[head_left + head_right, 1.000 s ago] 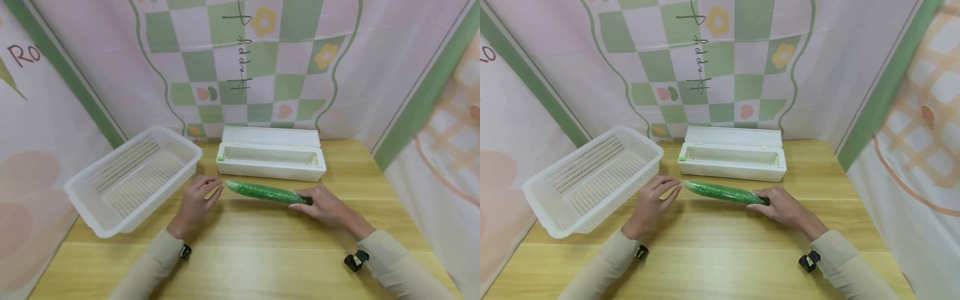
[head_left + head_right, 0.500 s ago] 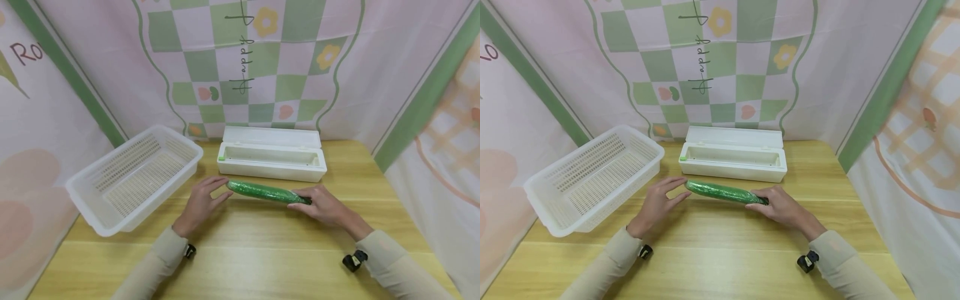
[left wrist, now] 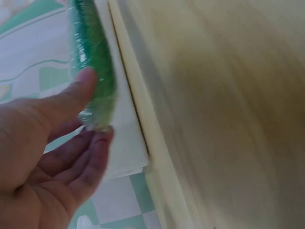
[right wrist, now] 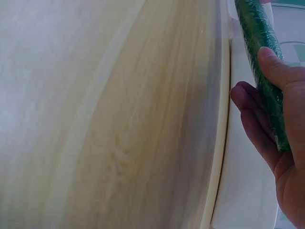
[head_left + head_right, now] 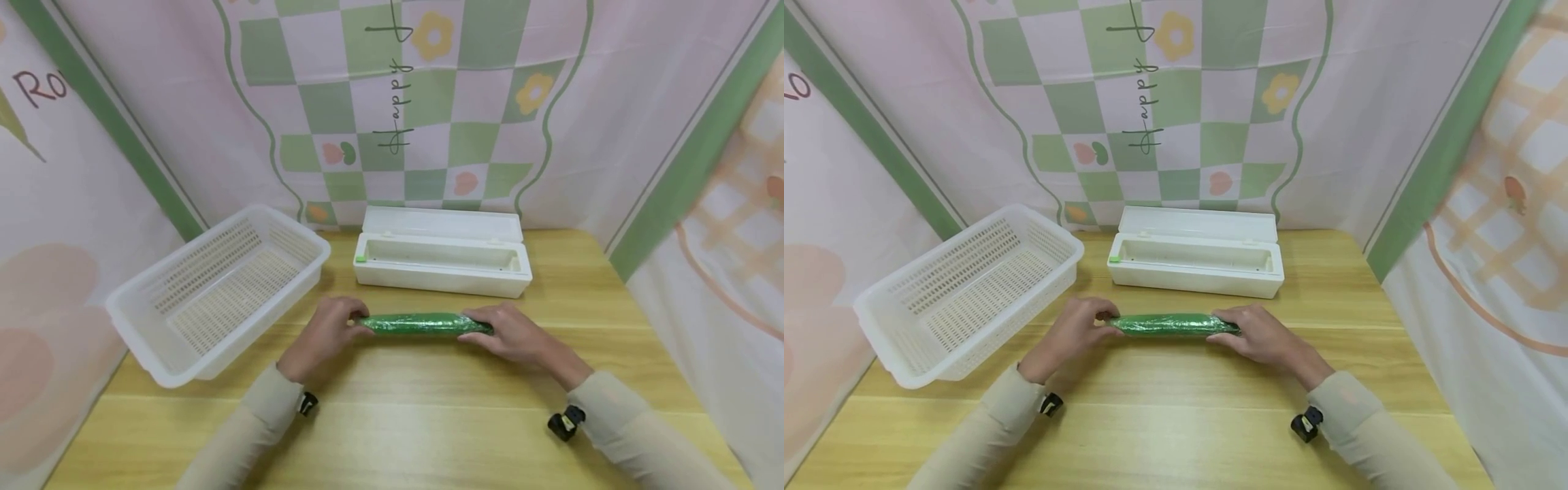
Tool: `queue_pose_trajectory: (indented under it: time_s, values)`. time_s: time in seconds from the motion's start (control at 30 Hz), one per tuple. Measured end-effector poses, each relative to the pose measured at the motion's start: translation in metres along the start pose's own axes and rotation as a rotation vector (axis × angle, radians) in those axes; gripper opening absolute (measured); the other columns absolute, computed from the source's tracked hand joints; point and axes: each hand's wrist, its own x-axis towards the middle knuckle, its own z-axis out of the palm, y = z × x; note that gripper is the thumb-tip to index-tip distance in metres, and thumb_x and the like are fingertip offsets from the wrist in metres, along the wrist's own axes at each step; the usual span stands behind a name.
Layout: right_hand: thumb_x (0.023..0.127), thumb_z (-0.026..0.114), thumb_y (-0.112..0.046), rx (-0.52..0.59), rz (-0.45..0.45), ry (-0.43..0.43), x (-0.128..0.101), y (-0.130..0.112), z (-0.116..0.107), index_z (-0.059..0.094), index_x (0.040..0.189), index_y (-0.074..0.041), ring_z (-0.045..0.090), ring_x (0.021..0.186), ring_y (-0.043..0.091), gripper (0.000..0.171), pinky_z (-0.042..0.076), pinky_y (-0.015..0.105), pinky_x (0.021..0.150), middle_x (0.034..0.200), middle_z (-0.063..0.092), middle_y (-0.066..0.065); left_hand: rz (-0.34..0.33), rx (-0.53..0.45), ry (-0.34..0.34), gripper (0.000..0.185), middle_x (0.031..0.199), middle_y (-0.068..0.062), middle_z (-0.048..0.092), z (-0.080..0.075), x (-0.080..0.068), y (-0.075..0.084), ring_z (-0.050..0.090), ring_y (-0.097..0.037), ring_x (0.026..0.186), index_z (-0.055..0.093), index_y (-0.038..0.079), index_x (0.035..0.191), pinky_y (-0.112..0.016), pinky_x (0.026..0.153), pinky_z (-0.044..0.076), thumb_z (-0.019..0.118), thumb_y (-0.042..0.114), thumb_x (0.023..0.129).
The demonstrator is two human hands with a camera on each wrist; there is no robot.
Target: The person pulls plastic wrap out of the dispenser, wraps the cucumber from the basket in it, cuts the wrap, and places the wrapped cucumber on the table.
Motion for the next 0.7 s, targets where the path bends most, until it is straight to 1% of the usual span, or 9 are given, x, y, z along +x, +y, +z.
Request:
queue_pose_trajectory:
  time_s: [0.1,0.17,0.23,0.33,0.43,0.6,0.7]
  values:
    - [0.096,0.079,-0.031,-0.042,0.002,-0.014,0.003,-0.004,0.003,0.072,0.129,0.000,0.079,0.103,0.025,0.046,0.065,0.043,0.091,0.120,0.079,0.016,-0.074,-0.019,-0.077,0.022,0.091,-0.001,0.078,-0.002,-0.001,0.000,0.069,-0.012,0.083,0.077,0.009,0.093,-0.029,0.081,0.062,0.092,0.018,0.079]
    - [0.095,0.079,-0.033,-0.070,-0.006,-0.024,0.004,-0.007,0.004,0.073,0.128,0.000,0.078,0.104,0.027,0.047,0.065,0.044,0.091,0.118,0.079,0.015,-0.110,-0.023,-0.125,0.022,0.088,0.001,0.076,-0.003,-0.002,0.000,0.066,-0.011,0.082,0.076,0.010,0.091,-0.031,0.080,0.060,0.093,0.017,0.079]
    - [0.095,0.079,-0.034,-0.107,-0.021,-0.032,0.005,-0.010,0.006,0.073,0.127,-0.002,0.078,0.102,0.026,0.046,0.065,0.044,0.088,0.115,0.080,0.013,-0.139,-0.028,-0.173,0.022,0.087,0.001,0.074,-0.003,-0.002,0.000,0.064,-0.010,0.081,0.075,0.010,0.091,-0.031,0.080,0.059,0.093,0.017,0.079]
    - [0.095,0.079,-0.036,-0.169,-0.035,-0.043,0.005,-0.013,0.008,0.074,0.126,-0.005,0.077,0.099,0.023,0.044,0.066,0.042,0.084,0.112,0.080,0.008,-0.159,-0.024,-0.220,0.023,0.086,0.001,0.072,-0.003,-0.002,0.000,0.062,-0.011,0.079,0.074,0.010,0.091,-0.031,0.077,0.058,0.093,0.017,0.079]
    - [0.095,0.079,-0.037,-0.211,-0.028,-0.042,0.005,-0.014,0.011,0.074,0.126,-0.007,0.076,0.100,0.022,0.043,0.065,0.042,0.085,0.113,0.079,0.007,-0.171,-0.009,-0.252,0.024,0.087,0.002,0.071,-0.001,-0.001,0.000,0.062,-0.011,0.079,0.073,0.011,0.092,-0.030,0.077,0.058,0.093,0.018,0.079]
    - [0.093,0.081,-0.037,-0.235,-0.006,-0.032,0.003,-0.015,0.015,0.074,0.125,-0.005,0.075,0.102,0.024,0.046,0.065,0.044,0.087,0.113,0.078,0.009,-0.160,0.008,-0.312,0.028,0.095,-0.001,0.069,0.001,0.002,0.001,0.060,-0.014,0.086,0.074,0.006,0.103,-0.033,0.082,0.058,0.089,0.016,0.081]
    - [0.092,0.082,-0.039,-0.235,0.011,-0.041,0.003,-0.016,0.016,0.073,0.127,-0.003,0.074,0.103,0.025,0.050,0.064,0.045,0.088,0.114,0.077,0.010,-0.157,0.038,-0.332,0.032,0.100,-0.003,0.066,0.002,0.000,0.003,0.058,-0.016,0.089,0.073,0.004,0.109,-0.035,0.085,0.057,0.087,0.018,0.083]
